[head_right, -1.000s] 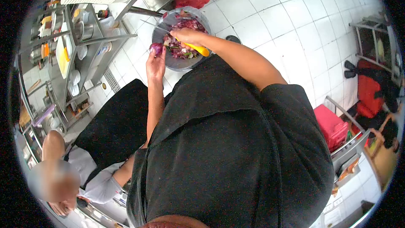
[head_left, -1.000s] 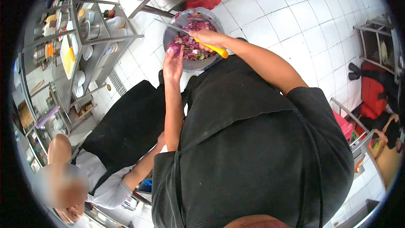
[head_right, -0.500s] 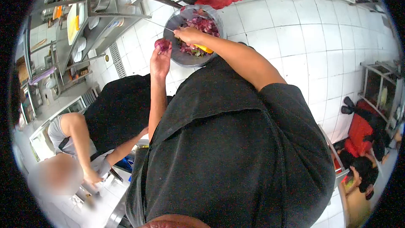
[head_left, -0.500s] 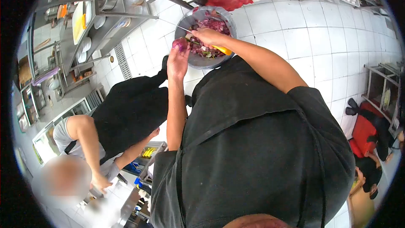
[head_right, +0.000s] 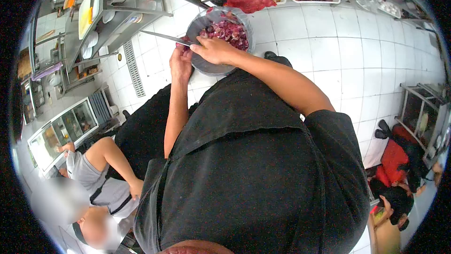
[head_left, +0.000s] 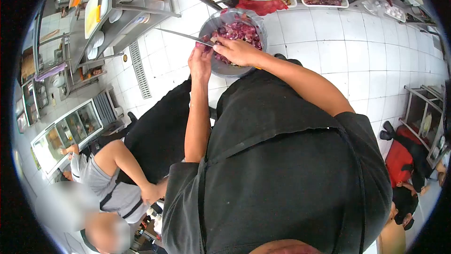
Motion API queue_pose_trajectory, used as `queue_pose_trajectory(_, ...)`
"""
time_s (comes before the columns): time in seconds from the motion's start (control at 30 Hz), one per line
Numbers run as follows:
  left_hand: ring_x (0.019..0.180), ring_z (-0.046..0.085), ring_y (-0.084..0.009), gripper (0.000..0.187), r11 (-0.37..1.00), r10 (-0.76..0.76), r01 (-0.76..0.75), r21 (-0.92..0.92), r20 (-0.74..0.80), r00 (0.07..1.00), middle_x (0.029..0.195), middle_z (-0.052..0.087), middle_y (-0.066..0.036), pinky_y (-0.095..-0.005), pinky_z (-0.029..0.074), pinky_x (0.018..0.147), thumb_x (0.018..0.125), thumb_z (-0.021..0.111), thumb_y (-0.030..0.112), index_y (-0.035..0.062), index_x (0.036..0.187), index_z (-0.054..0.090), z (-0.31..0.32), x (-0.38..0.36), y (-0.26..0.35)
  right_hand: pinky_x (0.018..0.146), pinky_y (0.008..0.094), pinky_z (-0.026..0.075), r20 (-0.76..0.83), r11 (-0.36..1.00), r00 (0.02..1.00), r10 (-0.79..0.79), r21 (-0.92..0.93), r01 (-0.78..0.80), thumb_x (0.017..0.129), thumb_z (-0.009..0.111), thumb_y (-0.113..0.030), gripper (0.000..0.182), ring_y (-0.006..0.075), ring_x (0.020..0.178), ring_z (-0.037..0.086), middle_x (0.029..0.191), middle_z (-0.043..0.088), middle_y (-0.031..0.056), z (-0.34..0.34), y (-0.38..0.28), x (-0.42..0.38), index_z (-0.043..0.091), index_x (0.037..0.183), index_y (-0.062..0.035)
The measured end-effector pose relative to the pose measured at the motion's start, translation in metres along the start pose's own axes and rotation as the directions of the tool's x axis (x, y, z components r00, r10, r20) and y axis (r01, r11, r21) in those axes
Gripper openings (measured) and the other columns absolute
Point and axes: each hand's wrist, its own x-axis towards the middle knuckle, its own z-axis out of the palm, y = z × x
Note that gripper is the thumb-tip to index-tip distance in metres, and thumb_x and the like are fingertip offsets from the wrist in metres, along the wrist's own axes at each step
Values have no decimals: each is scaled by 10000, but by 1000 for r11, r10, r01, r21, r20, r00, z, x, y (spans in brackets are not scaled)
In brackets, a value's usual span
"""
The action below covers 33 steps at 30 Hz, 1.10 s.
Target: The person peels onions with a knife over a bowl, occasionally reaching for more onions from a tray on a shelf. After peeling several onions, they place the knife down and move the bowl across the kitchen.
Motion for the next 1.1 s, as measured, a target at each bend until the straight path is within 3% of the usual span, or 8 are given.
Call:
queue_pose_trajectory(0.1, 1131, 590, -266, 318, 1000, -8, 8, -8, 5, 1000, 1221, 600, -161, -414, 482, 969, 952, 539, 105, -78, 1212, 528, 4, 0, -1, 924, 457, 452, -74, 999, 997, -34, -43, 31, 961, 385, -544, 692, 435, 1057, 603, 1082, 630, 301, 5, 5, -1, 404, 1421, -27)
queue_pose_trajectory(0.3, 1060, 616, -241, 291, 1000, 23, -23, 6, 15, 1000, 1157, 616, -157, -368, 518, 896, 953, 536, 81, -70, 1201, 516, 7, -2, -4, 866, 499, 466, -86, 994, 996, 24, -107, -33, 968, 390, -500, 677, 460, 984, 614, 1017, 628, 329, 8, -6, -12, 407, 1387, 32)
queue_pose_trajectory(0.4, 1013, 624, -223, 292, 998, 6, -8, 69, 21, 1000, 1152, 617, -145, -364, 525, 864, 952, 532, 76, -67, 1205, 508, 6, -11, -12, 887, 507, 466, -90, 998, 996, -13, -66, 7, 966, 383, -483, 689, 484, 991, 607, 1042, 607, 362, 9, -11, -8, 428, 1321, 106)
queue_pose_trajectory(0.5, 995, 624, -209, 285, 1000, 20, -20, 2, -9, 1000, 1140, 619, -133, -357, 531, 843, 947, 523, 61, -64, 1203, 507, 7, -18, -17, 924, 508, 448, -90, 997, 996, -6, -74, -1, 964, 377, -487, 695, 474, 1049, 590, 1112, 584, 368, 16, -9, -6, 424, 1326, 105)
queue_pose_trajectory(0.7, 986, 621, -215, 280, 1000, 2, -2, -16, -19, 1000, 1108, 611, -127, -361, 531, 850, 945, 544, 67, -58, 1192, 506, 2, -23, -17, 976, 492, 425, -50, 1000, 999, 5, -3, -5, 958, 360, -496, 674, 454, 1124, 561, 1221, 558, 327, 22, -6, 10, 474, 1311, 67)
queue_pose_trajectory(0.93, 986, 616, -219, 300, 1000, 16, -17, -10, -45, 999, 1095, 610, -120, -367, 521, 859, 933, 541, 51, -60, 1208, 499, -7, -33, -14, 964, 501, 409, -50, 1000, 999, -7, -5, 7, 954, 370, -494, 594, 472, 1119, 539, 1179, 588, 298, 33, -6, 15, 567, 1189, 14)
queue_pose_trajectory(1.03, 1011, 614, -233, 348, 1000, -6, 6, -2, -14, 1000, 1115, 613, -122, -391, 509, 892, 901, 537, 35, -59, 1233, 494, -12, -36, -12, 750, 474, 508, -98, 980, 977, -190, 48, 195, 955, 391, -513, 588, 402, 851, 658, 910, 660, 252, 31, 0, 15, 601, 1083, 21)
queue_pose_trajectory(1.1, 1035, 612, -246, 388, 999, -29, 30, -11, 53, 998, 1140, 615, -126, -414, 495, 927, 878, 536, 42, -58, 1250, 491, -18, -37, -6, 554, 404, 473, 101, 968, 995, 7, 250, -32, 956, 404, -536, 571, 289, 619, 610, 730, 604, 164, 18, -5, 11, 595, 946, 2)
